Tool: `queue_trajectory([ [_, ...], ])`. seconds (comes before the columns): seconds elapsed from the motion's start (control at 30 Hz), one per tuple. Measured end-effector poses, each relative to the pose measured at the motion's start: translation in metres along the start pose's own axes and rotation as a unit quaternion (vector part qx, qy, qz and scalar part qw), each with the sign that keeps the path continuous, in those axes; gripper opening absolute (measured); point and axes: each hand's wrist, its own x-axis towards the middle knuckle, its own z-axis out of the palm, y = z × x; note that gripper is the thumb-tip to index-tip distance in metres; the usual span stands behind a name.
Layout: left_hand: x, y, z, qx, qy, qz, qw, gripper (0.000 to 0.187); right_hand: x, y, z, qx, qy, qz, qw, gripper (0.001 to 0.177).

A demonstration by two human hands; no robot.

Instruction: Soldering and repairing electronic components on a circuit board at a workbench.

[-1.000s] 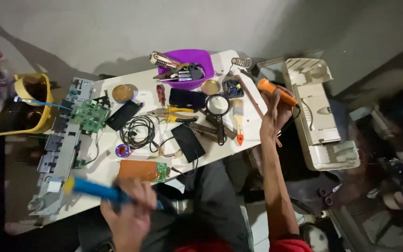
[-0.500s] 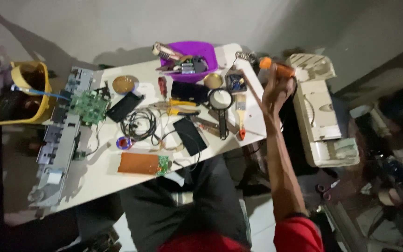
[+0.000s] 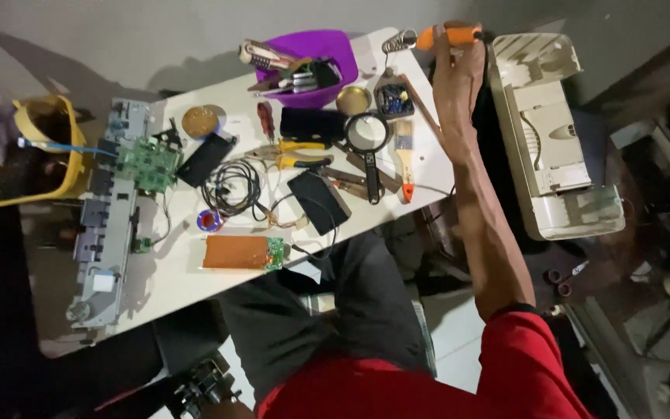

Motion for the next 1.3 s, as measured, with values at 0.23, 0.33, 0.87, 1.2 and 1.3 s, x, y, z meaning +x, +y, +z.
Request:
queue_trajectory([
  [0.23, 0.054, 0.024, -0.032, 0.002, -0.089, -0.071, 0.994, 0.057, 0.008, -0.014, 0.0, -0.098, -0.021, 0.051, 0.994, 0.022],
  [0.33, 0.041, 0.059, -0.051, -0.005, -0.112, -0.113, 0.987, 0.059, -0.002, -0.006, -0.001, -0.102, -0.025, 0.069, 0.992, 0.022],
  [0.87, 0.118, -0.038, -0.1, 0.273, 0.03, 0.063, 0.96, 0.038, -0.054, 0.052, -0.001, 0.169, -0.029, 0.136, 0.976, 0.048],
  [1.2, 0.163, -0.08, -0.123, 0.388, 0.02, 0.025, 0.921, 0.035, -0.085, -0.061, -0.051, 0.042, -0.256, 0.116, 0.959, 0.047],
  [1.3, 0.184, -0.112, -0.163, 0.429, 0.041, -0.005, 0.902, 0.037, -0.123, -0.095, -0.093, 0.061, -0.232, 0.14, 0.961, 0.029],
])
